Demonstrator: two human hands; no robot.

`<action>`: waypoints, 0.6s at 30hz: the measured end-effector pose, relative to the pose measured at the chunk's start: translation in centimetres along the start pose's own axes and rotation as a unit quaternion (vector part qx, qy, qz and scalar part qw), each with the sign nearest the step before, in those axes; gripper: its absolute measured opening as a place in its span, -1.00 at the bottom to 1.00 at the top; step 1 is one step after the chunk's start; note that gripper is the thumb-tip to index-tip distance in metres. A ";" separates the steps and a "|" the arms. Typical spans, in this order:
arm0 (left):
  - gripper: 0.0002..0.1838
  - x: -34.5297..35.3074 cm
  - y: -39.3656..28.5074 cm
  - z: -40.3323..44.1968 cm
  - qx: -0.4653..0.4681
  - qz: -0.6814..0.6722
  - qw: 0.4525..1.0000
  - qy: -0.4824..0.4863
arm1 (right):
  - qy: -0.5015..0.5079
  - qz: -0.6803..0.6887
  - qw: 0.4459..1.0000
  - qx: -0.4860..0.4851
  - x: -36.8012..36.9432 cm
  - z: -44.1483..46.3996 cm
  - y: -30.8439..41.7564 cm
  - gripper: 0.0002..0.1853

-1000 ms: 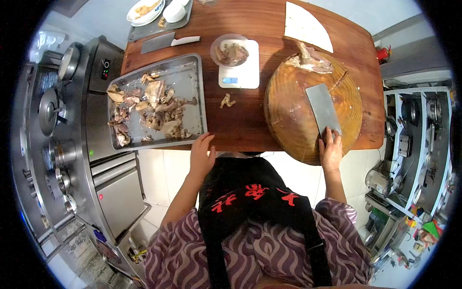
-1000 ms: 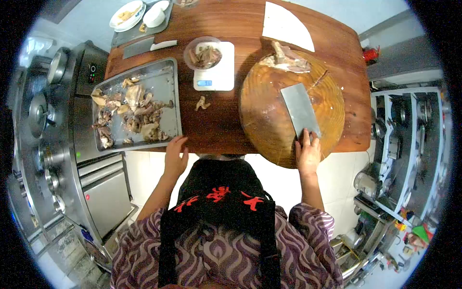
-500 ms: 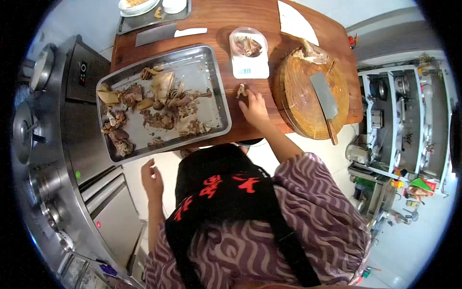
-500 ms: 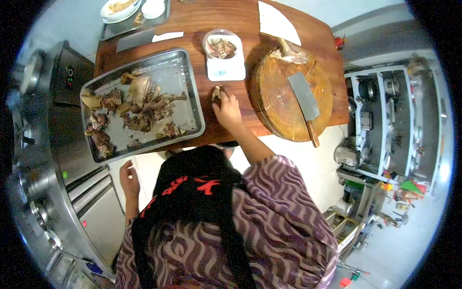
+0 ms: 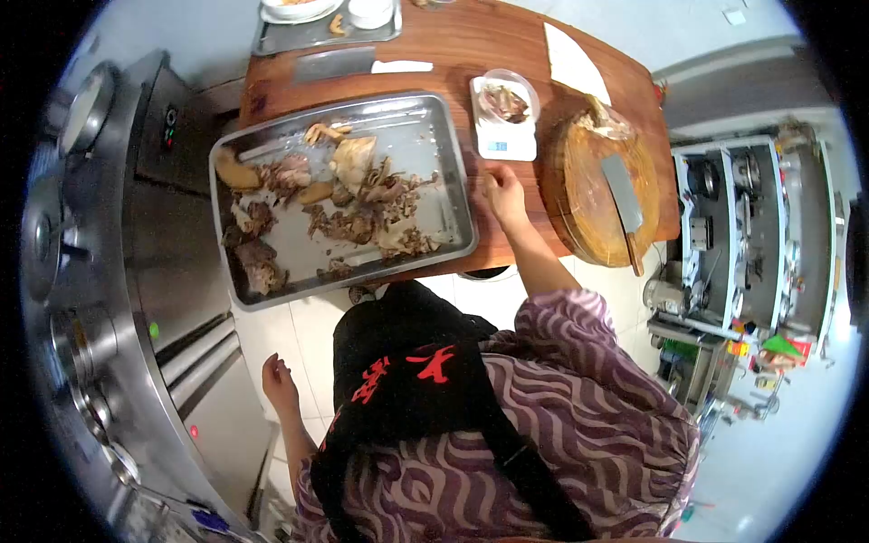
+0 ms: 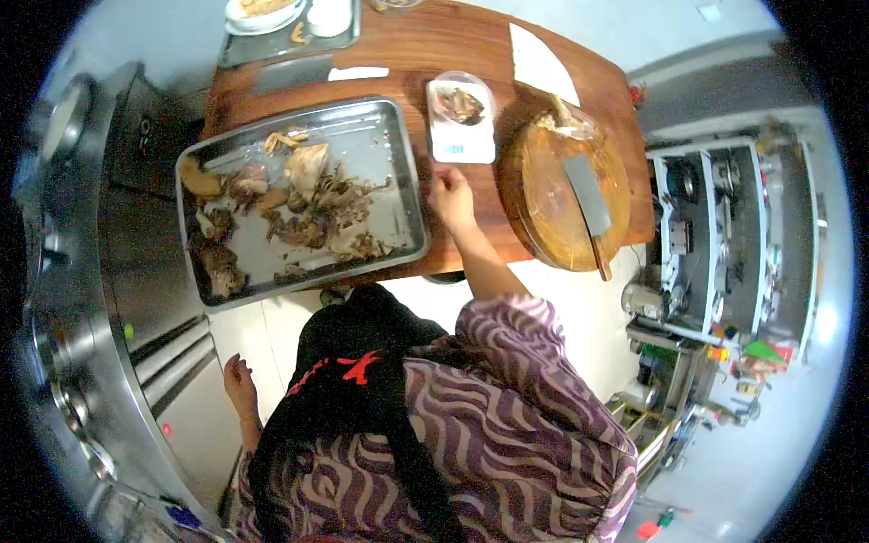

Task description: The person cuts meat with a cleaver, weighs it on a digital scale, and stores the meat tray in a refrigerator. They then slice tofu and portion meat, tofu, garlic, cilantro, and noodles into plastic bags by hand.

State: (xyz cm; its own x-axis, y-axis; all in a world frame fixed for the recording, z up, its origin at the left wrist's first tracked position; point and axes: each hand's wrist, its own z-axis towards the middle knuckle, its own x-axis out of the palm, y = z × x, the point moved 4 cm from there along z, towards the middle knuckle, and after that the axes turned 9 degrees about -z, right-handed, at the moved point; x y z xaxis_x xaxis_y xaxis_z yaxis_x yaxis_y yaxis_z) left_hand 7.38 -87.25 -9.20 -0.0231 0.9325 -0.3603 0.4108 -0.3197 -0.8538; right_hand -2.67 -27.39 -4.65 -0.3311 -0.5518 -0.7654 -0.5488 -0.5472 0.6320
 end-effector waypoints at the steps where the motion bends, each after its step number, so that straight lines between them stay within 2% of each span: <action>1: -0.74 0.0 0.9 -0.1 -0.003 -0.012 1.000 0.000 | 0.052 0.022 0.998 -0.020 0.2 -1.0 2.5 -0.77; 2: -0.73 -0.3 2.1 -0.1 -0.006 -0.024 1.000 -0.013 | -0.013 -0.105 0.960 -0.259 -0.8 -2.9 6.8 -0.73; 3: -0.72 -1.1 4.9 -0.1 -0.025 -0.006 0.999 -0.028 | -0.060 -0.165 0.947 -0.269 0.1 -2.3 6.4 -0.72; 4: -0.70 -1.4 6.8 0.2 -0.040 -0.021 0.998 -0.047 | -0.068 -0.172 0.955 -0.231 0.6 -1.3 5.6 -0.72; 5: -0.70 -2.0 6.4 -0.1 -0.054 -0.038 0.995 -0.070 | -0.015 -0.086 0.982 -0.165 0.3 -1.5 8.5 -0.76; 6: -0.70 -3.5 8.1 -0.3 -0.077 0.031 0.991 -0.104 | 0.054 -0.211 0.944 -0.247 2.3 1.5 5.0 -0.76; 7: -0.70 -4.7 9.6 0.0 -0.081 0.027 0.987 -0.139 | 0.088 -0.227 0.951 -0.189 2.9 1.8 5.3 -0.68; 8: -0.69 -6.2 10.0 0.5 -0.084 0.031 0.978 -0.186 | 0.102 -0.128 0.972 -0.171 3.7 3.0 3.1 -0.60; 9: -0.66 -8.0 9.0 0.4 -0.133 -0.018 0.968 -0.214 | 0.171 -0.124 0.971 -0.115 4.5 5.9 -0.3 -0.56; 10: -0.61 -9.9 7.7 1.2 -0.180 -0.042 0.948 -0.259 | 0.231 -0.033 0.969 -0.081 5.8 9.7 -4.8 -0.54; 11: -0.55 -12.0 7.3 1.9 -0.224 -0.068 0.926 -0.295 | 0.224 0.034 0.974 -0.009 4.4 6.9 0.8 -0.56; 12: -0.49 -14.4 8.4 2.7 -0.233 -0.114 0.899 -0.354 | 0.258 0.050 0.964 0.023 5.9 11.0 -3.9 -0.57; 13: -0.41 -16.1 10.1 4.0 -0.237 -0.158 0.870 -0.403 | 0.168 0.034 0.983 0.070 5.2 8.8 -0.1 -0.62; 14: -0.41 -18.3 12.5 5.8 -0.217 -0.154 0.853 -0.448 | 0.158 -0.216 0.962 0.050 4.1 6.4 5.2 -0.64; 15: -0.39 -20.8 16.3 7.8 -0.195 -0.149 0.839 -0.486 | 0.066 -0.165 0.982 0.060 4.7 8.2 1.9 -0.68; 17: -0.39 -24.7 24.4 10.8 -0.147 -0.142 0.817 -0.540 | 0.157 -0.051 0.980 0.112 4.7 10.5 -4.3 -0.63; 18: -0.37 -27.6 29.0 12.1 -0.064 -0.201 0.856 -0.473 | 0.199 -0.071 0.968 0.132 3.9 8.3 -2.7 -0.62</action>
State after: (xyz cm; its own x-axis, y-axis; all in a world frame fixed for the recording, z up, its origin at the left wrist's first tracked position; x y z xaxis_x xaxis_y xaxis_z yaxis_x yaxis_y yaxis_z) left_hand 8.86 -124.27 -28.55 -0.8880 0.3913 -0.2413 0.2909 0.0717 -0.9541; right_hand -8.86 -22.92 -10.35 0.0562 -0.7103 -0.7016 -0.7622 -0.4845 0.4293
